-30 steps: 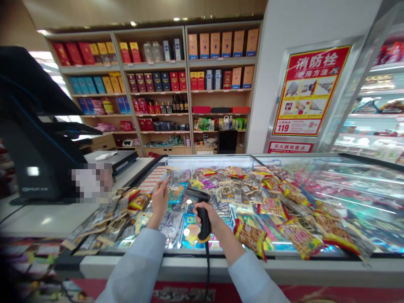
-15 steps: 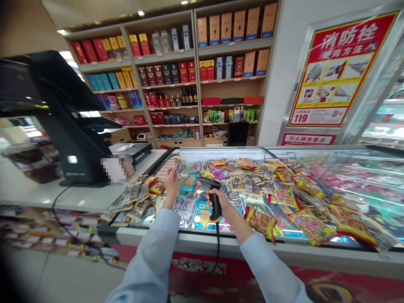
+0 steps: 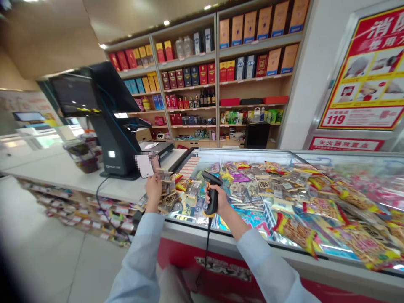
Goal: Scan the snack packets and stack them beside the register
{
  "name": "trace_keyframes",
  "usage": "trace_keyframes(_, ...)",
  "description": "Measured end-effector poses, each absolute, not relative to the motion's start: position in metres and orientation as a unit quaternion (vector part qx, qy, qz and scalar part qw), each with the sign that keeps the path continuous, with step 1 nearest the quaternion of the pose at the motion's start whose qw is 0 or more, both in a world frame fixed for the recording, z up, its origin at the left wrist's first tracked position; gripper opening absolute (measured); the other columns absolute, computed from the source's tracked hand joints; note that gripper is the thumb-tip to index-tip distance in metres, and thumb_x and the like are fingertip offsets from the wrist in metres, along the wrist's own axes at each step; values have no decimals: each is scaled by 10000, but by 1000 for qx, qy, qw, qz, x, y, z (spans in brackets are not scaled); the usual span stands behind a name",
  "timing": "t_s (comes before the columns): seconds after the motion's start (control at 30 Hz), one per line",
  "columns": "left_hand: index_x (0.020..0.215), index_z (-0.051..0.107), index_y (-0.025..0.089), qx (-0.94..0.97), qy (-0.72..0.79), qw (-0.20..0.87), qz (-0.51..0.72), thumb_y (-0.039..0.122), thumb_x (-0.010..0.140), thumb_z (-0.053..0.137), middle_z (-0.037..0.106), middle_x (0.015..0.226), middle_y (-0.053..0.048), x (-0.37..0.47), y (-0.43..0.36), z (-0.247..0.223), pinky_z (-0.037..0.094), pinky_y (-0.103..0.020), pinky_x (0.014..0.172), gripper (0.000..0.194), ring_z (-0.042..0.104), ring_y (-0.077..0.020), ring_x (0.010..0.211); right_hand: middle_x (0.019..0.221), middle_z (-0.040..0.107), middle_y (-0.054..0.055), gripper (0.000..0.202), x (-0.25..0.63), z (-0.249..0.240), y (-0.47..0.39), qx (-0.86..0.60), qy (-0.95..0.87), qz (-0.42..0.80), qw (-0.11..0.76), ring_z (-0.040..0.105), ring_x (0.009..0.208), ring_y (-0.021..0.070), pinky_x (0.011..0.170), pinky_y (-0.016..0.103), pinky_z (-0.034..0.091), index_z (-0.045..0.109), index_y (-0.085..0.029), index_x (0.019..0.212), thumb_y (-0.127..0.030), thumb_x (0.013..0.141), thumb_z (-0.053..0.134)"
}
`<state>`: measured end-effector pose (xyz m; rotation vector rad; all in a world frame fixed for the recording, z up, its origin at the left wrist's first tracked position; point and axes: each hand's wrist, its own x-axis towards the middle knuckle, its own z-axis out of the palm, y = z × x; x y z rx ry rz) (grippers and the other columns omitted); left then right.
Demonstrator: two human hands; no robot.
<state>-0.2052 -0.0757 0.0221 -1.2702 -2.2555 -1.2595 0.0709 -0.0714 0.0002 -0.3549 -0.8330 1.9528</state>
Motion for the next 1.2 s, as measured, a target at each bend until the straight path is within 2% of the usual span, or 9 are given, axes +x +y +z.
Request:
trace_keyframes(0.13,1134,651,169,-413,-827,182,-335,386,923,362,614,1104,-188,-204,-85,-1,402,-499,865,418,581,-310,969,602,567,-9,152,48,-24,-70,-158,-324,807,469,417,384,69,358,191,343,556,-176,735,-284,654,627)
trace_keyframes(0.27,1310,524,208,-424,-818,183,-344,425,934,324,621,1139,-174,-201,-86,-15,392,-480,891,478,603,-277,935,609,561,-2,145,45,-38,-68,-157,-310,814,466,415,394,70,361,192,352,559,-172,732,-282,667,629)
trace_keyframes(0.5,1324,509,232,-427,-830,135,-333,402,919,362,592,1247,-161,-217,-69,-16,330,-550,959,463,581,-303,1025,622,540,-3,129,48,-38,-68,-156,-314,811,468,412,412,76,357,189,359,551,-183,759,-264,681,615)
trace_keyframes(0.77,1090,651,94,-441,-781,237,-372,321,947,268,657,1035,-190,-234,-69,-10,388,-400,907,468,591,-259,960,601,550,-1,121,46,-39,-67,-157,-302,816,467,401,398,72,354,189,351,563,-177,731,-273,675,609)
trace_keyframes(1.0,1091,643,112,-430,-786,218,-386,364,953,244,669,988,-163,-228,-81,-6,431,-346,763,492,611,-253,882,591,572,4,138,44,-37,-67,-160,-299,818,464,417,390,74,361,192,347,577,-167,716,-282,659,626)
trace_keyframes(1.2,1109,629,135,-464,-769,193,-396,348,951,269,657,1059,-148,-219,-93,7,449,-328,804,448,608,-238,965,580,556,-7,156,44,-35,-69,-155,-281,822,471,417,392,76,353,199,341,546,-175,694,-282,638,643)
